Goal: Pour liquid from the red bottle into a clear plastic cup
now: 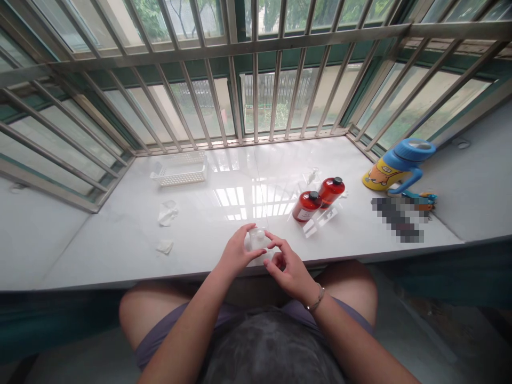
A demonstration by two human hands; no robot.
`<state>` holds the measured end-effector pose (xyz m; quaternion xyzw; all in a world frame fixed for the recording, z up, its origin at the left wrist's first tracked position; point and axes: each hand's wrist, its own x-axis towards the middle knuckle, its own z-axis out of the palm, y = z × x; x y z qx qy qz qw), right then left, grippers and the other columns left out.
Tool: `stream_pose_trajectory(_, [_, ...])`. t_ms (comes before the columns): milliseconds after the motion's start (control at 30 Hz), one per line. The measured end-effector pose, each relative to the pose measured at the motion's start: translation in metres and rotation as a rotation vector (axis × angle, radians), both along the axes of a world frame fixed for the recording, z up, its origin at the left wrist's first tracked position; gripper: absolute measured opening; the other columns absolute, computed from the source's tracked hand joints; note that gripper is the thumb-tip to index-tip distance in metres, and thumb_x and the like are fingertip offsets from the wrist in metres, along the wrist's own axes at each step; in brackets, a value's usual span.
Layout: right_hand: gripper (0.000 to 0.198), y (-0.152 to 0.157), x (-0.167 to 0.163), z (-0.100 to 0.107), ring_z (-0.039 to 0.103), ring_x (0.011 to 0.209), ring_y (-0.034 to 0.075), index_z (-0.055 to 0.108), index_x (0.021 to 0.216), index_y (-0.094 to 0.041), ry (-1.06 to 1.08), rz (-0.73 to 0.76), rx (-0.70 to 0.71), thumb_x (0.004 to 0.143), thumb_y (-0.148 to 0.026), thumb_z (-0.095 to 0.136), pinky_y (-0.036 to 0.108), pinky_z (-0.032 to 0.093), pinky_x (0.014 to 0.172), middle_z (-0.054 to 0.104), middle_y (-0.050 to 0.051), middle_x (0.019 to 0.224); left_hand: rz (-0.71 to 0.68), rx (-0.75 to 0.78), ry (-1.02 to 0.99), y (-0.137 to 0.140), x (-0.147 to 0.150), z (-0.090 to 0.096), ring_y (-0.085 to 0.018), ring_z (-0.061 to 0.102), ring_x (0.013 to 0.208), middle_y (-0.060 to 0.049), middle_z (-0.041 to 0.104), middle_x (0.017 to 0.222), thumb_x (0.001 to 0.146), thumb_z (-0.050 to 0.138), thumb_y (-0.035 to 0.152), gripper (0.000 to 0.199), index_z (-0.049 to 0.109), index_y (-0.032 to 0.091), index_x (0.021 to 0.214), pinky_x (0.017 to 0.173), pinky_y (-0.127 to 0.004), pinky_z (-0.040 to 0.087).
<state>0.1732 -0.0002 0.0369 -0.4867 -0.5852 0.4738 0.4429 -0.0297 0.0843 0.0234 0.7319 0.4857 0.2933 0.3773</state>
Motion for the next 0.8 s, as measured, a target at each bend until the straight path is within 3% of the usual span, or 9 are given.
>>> stream_pose_trajectory(67, [0.029,0.0012,0.0011,-0.002,0.057,0.065,0.01,0.051,0.122,-0.028,-0.017,-0.053,0.028,0.102,-0.043,0.065,0.032,0.054,0.065,0.062,0.011,0.147,-0.003,0.004,-0.001,0.0004,-0.0001,-0.0008,-0.032,0.063,0.14,-0.009,0.066,0.149,0.078,0.094,0.037,0.076,0.057,0.028,0.144,0.121,-0.048,0.047])
stream_pose_trajectory(133, [0.028,0.0017,0.0022,-0.0029,0.056,0.066,0.011,0.051,0.122,-0.028,-0.024,-0.089,0.036,0.103,-0.043,0.065,0.032,0.053,0.065,0.063,0.01,0.141,-0.004,0.009,-0.003,0.0006,-0.0003,-0.0016,-0.032,0.063,0.14,-0.01,0.066,0.149,0.077,0.094,0.036,0.077,0.057,0.028,0.144,0.121,-0.049,0.047])
stream_pose_trajectory(300, [0.027,0.0024,0.0019,-0.0022,0.063,0.069,0.009,0.048,0.116,-0.029,0.056,-0.007,-0.021,0.102,-0.042,0.067,0.034,0.056,0.068,0.041,0.012,0.17,-0.004,0.01,-0.003,0.0009,-0.0003,-0.0019,-0.033,0.061,0.142,-0.011,0.064,0.152,0.077,0.095,0.038,0.085,0.054,0.029,0.151,0.122,-0.05,0.047])
stream_pose_trajectory(433, [0.026,0.0038,0.0012,-0.0024,0.056,0.064,0.009,0.049,0.111,-0.028,0.031,-0.039,-0.001,0.102,-0.044,0.066,0.03,0.05,0.061,0.064,0.008,0.14,-0.008,0.004,-0.012,0.0006,0.0001,-0.0006,-0.033,0.062,0.141,-0.011,0.066,0.149,0.076,0.095,0.036,0.089,0.052,0.028,0.153,0.123,-0.051,0.046])
stream_pose_trajectory(500, [0.027,0.0038,0.0005,-0.0021,0.057,0.066,0.009,0.049,0.11,-0.028,0.035,-0.06,-0.003,0.102,-0.046,0.067,0.03,0.051,0.06,0.059,0.009,0.147,-0.01,0.001,-0.017,0.0006,0.0002,-0.0001,-0.033,0.062,0.14,-0.011,0.067,0.148,0.075,0.096,0.035,0.091,0.051,0.028,0.154,0.122,-0.051,0.046])
stream_pose_trajectory(600, [0.029,0.0038,-0.0006,-0.0011,0.064,0.072,0.009,0.047,0.107,-0.028,0.07,-0.024,-0.039,0.101,-0.047,0.068,0.031,0.055,0.062,0.039,0.012,0.169,-0.01,-0.006,-0.025,0.0011,0.0002,0.0,-0.033,0.063,0.138,-0.011,0.068,0.146,0.075,0.096,0.035,0.095,0.049,0.028,0.157,0.121,-0.052,0.046])
stream_pose_trajectory(733, [0.03,0.0048,-0.0003,-0.0022,0.056,0.063,0.008,0.046,0.106,-0.028,0.066,-0.025,-0.016,0.1,-0.047,0.069,0.027,0.05,0.057,0.063,0.008,0.139,-0.015,-0.002,-0.031,0.002,-0.0002,-0.0011,-0.033,0.064,0.137,-0.011,0.069,0.144,0.074,0.096,0.035,0.097,0.048,0.028,0.158,0.121,-0.053,0.046])
stream_pose_trajectory(800, [0.032,0.005,0.0002,-0.0031,0.052,0.06,0.007,0.045,0.105,-0.027,0.063,-0.06,-0.004,0.099,-0.048,0.07,0.027,0.048,0.055,0.064,0.008,0.138,-0.012,0.0,-0.03,0.0022,-0.0005,-0.002,-0.034,0.063,0.138,-0.011,0.068,0.145,0.074,0.097,0.036,0.098,0.048,0.029,0.159,0.122,-0.053,0.046])
